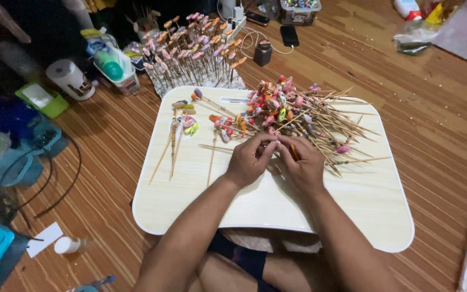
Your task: Assembling fishing floats by sliding foam bodies and stoppers onto wooden skewers
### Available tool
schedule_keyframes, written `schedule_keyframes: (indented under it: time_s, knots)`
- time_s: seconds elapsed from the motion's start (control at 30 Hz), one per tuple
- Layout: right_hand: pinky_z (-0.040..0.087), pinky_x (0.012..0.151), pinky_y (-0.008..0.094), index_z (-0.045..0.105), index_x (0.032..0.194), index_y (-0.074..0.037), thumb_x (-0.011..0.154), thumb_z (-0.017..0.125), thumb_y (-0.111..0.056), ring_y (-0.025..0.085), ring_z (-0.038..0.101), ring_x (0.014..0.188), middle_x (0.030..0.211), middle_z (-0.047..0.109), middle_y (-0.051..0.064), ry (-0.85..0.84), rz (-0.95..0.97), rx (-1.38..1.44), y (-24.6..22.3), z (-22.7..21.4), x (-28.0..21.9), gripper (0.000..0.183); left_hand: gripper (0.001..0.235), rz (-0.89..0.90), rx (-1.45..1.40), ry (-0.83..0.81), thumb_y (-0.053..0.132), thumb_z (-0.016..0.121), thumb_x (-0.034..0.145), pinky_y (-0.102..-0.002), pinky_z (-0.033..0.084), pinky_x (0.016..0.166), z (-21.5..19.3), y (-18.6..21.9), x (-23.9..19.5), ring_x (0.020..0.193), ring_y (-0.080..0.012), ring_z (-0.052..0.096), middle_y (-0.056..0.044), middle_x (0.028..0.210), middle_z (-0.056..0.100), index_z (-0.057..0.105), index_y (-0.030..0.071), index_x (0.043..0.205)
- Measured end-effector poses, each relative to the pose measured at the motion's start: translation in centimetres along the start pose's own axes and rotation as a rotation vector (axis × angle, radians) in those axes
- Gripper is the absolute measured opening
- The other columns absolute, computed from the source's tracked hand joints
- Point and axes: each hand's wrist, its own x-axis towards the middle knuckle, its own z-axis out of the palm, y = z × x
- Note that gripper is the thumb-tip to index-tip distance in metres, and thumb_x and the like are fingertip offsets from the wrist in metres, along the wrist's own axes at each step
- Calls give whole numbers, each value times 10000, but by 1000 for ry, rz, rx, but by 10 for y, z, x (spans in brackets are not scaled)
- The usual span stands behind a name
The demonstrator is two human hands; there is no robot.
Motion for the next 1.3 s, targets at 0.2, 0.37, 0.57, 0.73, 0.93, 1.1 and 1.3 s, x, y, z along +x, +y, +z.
schedule_keyframes:
  time_s: [0.2, 0.37, 0.57, 0.73, 0.93, 1.1, 1.3]
  knots:
    - [566, 692, 354, 821, 1007, -158, 915, 837, -166, 259, 737, 783, 884, 778, 58, 6, 31, -68, 17, 0, -6, 94, 110, 13, 55, 47, 186, 728, 943, -288, 538, 462, 4, -14, -4, 571, -179, 669, -53, 755, 751, 761, 133, 1034]
    - [536, 594, 312, 801, 932, -145, 895, 844, -172, 212, 662, 652, 724, 691, 46, 28, 86, -53, 23, -5, -3, 63, 102, -86, -67, -14, 181, 721, 948, -262, 523, 438, 5, -8, -3, 499, -149, 667, -48, 729, 756, 756, 122, 1023]
    - [545, 623, 358, 780, 951, -110, 898, 818, -158, 266, 675, 674, 735, 684, 91, -33, 85, 36, 13, 0, 0, 81, 114, -115, -102, 7, 150, 686, 967, -273, 509, 423, 0, -5, 0, 493, -156, 668, -87, 733, 747, 747, 86, 1038]
    - [557, 664, 369, 788, 1048, -126, 944, 777, -160, 293, 710, 747, 798, 718, 105, -78, 102, 32, -1, -2, 9, 110, 146, -46, -30, 62, 166, 681, 970, -309, 514, 437, -4, -8, 5, 529, -208, 688, -118, 741, 736, 755, 78, 1060]
    - [564, 721, 363, 794, 1074, -129, 946, 770, -170, 248, 731, 818, 871, 759, 114, -143, 221, 39, -7, 1, 24, 136, 192, -24, -3, 104, 182, 583, 1025, -369, 561, 545, -6, -6, 6, 629, -261, 713, -120, 762, 736, 718, 97, 1132]
    - [552, 697, 338, 800, 1058, -104, 956, 767, -153, 189, 688, 734, 792, 732, 108, -48, 175, 138, 11, 10, 12, 118, 185, -2, -5, 72, 167, 589, 1024, -391, 564, 541, -10, 2, 9, 619, -318, 710, -141, 743, 725, 729, 101, 1125]
    - [534, 682, 291, 796, 1063, -89, 974, 737, -99, 144, 632, 719, 781, 706, 86, -41, 136, 190, 18, 3, 10, 107, 167, 16, -14, 77, 202, 733, 952, -293, 551, 498, -4, 2, 12, 535, -185, 675, -60, 635, 693, 766, 129, 1098]
